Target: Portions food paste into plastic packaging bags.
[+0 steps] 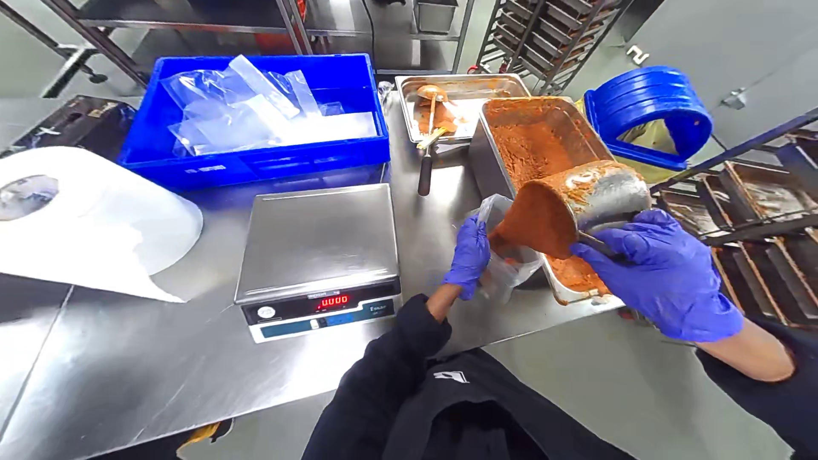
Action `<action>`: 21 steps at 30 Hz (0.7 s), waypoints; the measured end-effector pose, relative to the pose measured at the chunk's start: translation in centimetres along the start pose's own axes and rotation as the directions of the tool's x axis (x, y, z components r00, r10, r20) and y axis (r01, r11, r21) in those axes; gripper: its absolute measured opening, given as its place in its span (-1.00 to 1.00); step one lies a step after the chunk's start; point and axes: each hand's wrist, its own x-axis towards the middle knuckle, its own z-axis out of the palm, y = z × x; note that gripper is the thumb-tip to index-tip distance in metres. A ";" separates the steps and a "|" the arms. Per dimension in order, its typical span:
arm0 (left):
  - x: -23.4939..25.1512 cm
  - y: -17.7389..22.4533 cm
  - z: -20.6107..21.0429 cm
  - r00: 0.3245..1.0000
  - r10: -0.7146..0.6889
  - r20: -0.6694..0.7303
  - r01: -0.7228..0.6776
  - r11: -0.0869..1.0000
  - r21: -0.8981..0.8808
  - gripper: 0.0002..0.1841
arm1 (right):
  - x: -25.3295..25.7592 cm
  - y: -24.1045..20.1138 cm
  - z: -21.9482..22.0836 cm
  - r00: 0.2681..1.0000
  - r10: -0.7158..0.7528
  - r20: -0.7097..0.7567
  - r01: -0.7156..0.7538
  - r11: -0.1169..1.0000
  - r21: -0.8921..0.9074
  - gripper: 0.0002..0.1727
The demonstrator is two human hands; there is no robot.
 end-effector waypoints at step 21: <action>-0.1 -2.2 -0.1 0.999 0.033 0.003 -0.033 0.998 -0.054 -0.55 | 0.4 -2.9 0.6 0.947 -0.310 0.081 0.320 0.906 -0.278 -0.59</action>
